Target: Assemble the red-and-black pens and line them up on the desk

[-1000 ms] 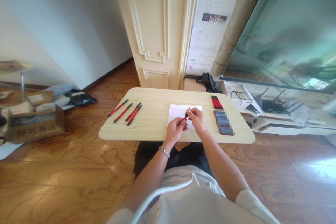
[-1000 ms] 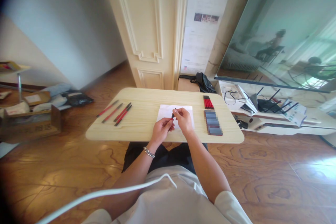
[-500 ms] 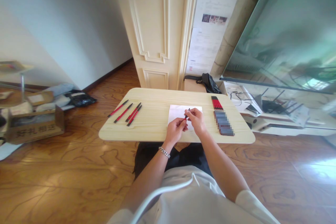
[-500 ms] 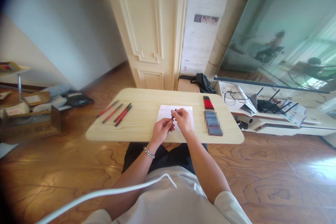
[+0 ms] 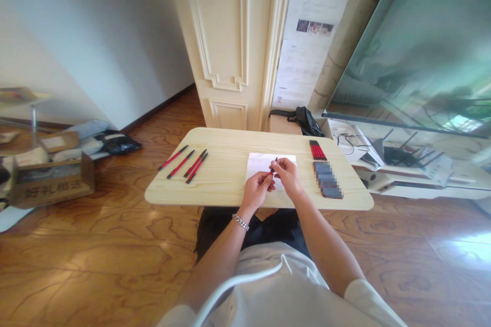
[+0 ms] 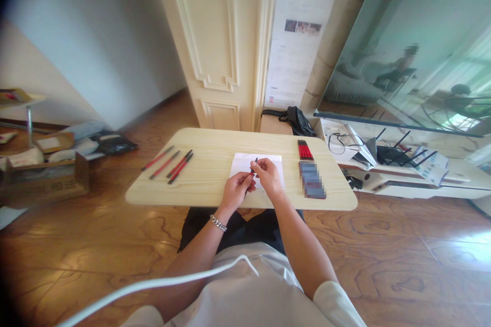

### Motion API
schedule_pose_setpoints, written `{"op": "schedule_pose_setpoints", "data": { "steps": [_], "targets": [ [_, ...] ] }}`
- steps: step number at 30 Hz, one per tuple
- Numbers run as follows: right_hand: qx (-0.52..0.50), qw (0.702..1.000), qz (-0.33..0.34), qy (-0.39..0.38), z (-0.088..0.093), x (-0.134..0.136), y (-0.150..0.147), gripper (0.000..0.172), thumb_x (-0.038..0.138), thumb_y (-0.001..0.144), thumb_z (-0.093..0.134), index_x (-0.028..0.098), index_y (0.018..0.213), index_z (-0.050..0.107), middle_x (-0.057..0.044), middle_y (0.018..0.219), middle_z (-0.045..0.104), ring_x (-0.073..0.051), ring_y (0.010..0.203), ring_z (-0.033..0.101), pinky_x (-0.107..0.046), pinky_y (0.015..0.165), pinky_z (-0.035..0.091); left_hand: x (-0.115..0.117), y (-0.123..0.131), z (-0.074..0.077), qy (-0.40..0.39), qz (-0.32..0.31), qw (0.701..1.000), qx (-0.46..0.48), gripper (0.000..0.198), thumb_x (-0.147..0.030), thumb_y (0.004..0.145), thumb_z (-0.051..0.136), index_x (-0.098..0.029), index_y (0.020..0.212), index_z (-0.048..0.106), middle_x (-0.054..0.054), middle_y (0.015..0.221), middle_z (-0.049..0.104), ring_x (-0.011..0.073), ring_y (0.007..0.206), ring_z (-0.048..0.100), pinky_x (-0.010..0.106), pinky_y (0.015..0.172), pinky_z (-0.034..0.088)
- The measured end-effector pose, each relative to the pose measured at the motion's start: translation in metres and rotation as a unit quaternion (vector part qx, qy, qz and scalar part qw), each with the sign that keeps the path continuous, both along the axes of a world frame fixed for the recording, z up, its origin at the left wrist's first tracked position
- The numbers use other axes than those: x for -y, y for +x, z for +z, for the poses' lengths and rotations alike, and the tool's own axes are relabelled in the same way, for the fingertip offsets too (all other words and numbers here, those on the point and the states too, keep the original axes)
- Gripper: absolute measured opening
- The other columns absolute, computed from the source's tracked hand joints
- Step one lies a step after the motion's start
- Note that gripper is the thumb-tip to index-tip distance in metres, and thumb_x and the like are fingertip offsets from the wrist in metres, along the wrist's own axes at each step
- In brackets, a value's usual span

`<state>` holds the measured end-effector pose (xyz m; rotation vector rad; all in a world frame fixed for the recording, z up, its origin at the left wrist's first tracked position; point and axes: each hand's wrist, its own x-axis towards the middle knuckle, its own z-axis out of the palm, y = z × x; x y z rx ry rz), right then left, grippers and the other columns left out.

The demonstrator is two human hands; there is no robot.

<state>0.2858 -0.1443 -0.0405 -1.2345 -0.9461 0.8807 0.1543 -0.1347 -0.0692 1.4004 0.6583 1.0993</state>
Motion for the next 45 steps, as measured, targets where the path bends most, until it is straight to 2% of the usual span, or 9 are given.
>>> {"op": "schedule_pose_setpoints", "data": {
  "steps": [4, 9, 15, 20, 25, 31, 38, 43, 45],
  "targets": [
    [-0.008, 0.999, 0.036, 0.005, 0.0019, 0.0011, 0.0011, 0.039, 0.055, 0.081, 0.058, 0.023, 0.101, 0.065, -0.004, 0.09, 0.07, -0.015, 0.075, 0.063, -0.025, 0.062, 0.047, 0.0, 0.0, -0.0006, -0.006, 0.004, 1.0, 0.002, 0.034, -0.048, 0.086, 0.059, -0.015, 0.093, 0.065, 0.005, 0.072, 0.067, 0.0136, 0.06, 0.063, 0.025, 0.056, 0.049],
    [0.018, 1.0, 0.004, -0.004, -0.0006, -0.0011, 0.0019, 0.034, 0.052, 0.073, 0.07, 0.02, 0.079, 0.061, -0.003, 0.08, 0.069, -0.014, 0.067, 0.06, -0.025, 0.06, 0.046, -0.0006, 0.0004, -0.0009, -0.004, 0.003, 1.0, -0.003, 0.034, -0.048, 0.086, 0.059, -0.015, 0.093, 0.065, 0.005, 0.073, 0.067, 0.0136, 0.059, 0.063, 0.025, 0.055, 0.049],
    [-0.007, 0.999, 0.042, 0.009, 0.0025, 0.0018, 0.0015, 0.038, 0.054, 0.082, 0.058, 0.024, 0.102, 0.066, -0.004, 0.09, 0.069, -0.016, 0.077, 0.062, -0.026, 0.063, 0.048, -0.0001, 0.0004, -0.0001, -0.004, 0.009, 1.0, -0.003, 0.034, -0.049, 0.086, 0.058, -0.016, 0.092, 0.065, 0.004, 0.072, 0.067, 0.0137, 0.059, 0.062, 0.025, 0.056, 0.049],
    [0.015, 1.0, 0.023, 0.004, 0.0031, 0.0001, 0.0019, 0.034, 0.053, 0.077, 0.063, 0.02, 0.083, 0.066, -0.003, 0.083, 0.068, -0.014, 0.072, 0.061, -0.026, 0.063, 0.048, 0.0001, -0.0001, -0.0007, -0.001, 0.005, 1.0, -0.012, 0.035, -0.049, 0.087, 0.057, -0.015, 0.092, 0.066, 0.005, 0.073, 0.067, 0.0138, 0.059, 0.063, 0.025, 0.056, 0.049],
    [0.031, 0.999, 0.023, 0.009, 0.0044, -0.0007, 0.0037, 0.034, 0.053, 0.077, 0.064, 0.019, 0.081, 0.065, -0.003, 0.083, 0.069, -0.014, 0.071, 0.06, -0.027, 0.064, 0.047, 0.0006, -0.0007, 0.0003, 0.003, 0.009, 1.0, -0.011, 0.035, -0.049, 0.086, 0.057, -0.016, 0.092, 0.066, 0.005, 0.072, 0.068, 0.014, 0.059, 0.063, 0.025, 0.056, 0.049],
    [0.068, 0.996, -0.059, -0.005, 0.0017, -0.0035, 0.0019, 0.037, 0.055, 0.07, 0.071, 0.02, 0.07, 0.058, 0.0, 0.065, 0.063, -0.014, 0.058, 0.055, -0.028, 0.058, 0.045, 0.0017, -0.0001, -0.0002, -0.01, 0.018, 1.0, -0.002, 0.035, -0.049, 0.082, 0.063, -0.015, 0.091, 0.066, 0.005, 0.073, 0.069, 0.0146, 0.061, 0.064, 0.026, 0.058, 0.051],
    [0.006, 1.0, 0.02, 0.016, 0.006, 0.0017, -0.0015, 0.037, 0.052, 0.08, 0.059, 0.021, 0.098, 0.069, -0.004, 0.089, 0.07, -0.016, 0.077, 0.062, -0.027, 0.064, 0.047, 0.0002, 0.0005, -0.0028, -0.01, 0.013, 1.0, 0.001, 0.033, -0.048, 0.084, 0.062, -0.015, 0.092, 0.066, 0.004, 0.072, 0.067, 0.0138, 0.059, 0.063, 0.026, 0.056, 0.05],
    [0.042, 0.998, -0.052, 0.006, 0.0045, -0.0012, -0.0027, 0.034, 0.051, 0.072, 0.069, 0.018, 0.074, 0.065, -0.003, 0.073, 0.068, -0.015, 0.064, 0.057, -0.027, 0.06, 0.044, 0.001, 0.0, -0.0033, -0.021, 0.014, 1.0, 0.001, 0.033, -0.047, 0.082, 0.064, -0.015, 0.09, 0.066, 0.005, 0.073, 0.068, 0.0143, 0.061, 0.064, 0.026, 0.058, 0.051],
    [0.037, 0.998, -0.049, 0.002, 0.0055, -0.0009, -0.0031, 0.034, 0.052, 0.071, 0.07, 0.018, 0.072, 0.063, -0.002, 0.072, 0.067, -0.014, 0.063, 0.057, -0.027, 0.06, 0.044, 0.0012, 0.0001, -0.0023, -0.023, 0.013, 1.0, 0.003, 0.033, -0.048, 0.082, 0.064, -0.015, 0.09, 0.066, 0.004, 0.072, 0.068, 0.0141, 0.06, 0.063, 0.026, 0.058, 0.051]
  ]
}}
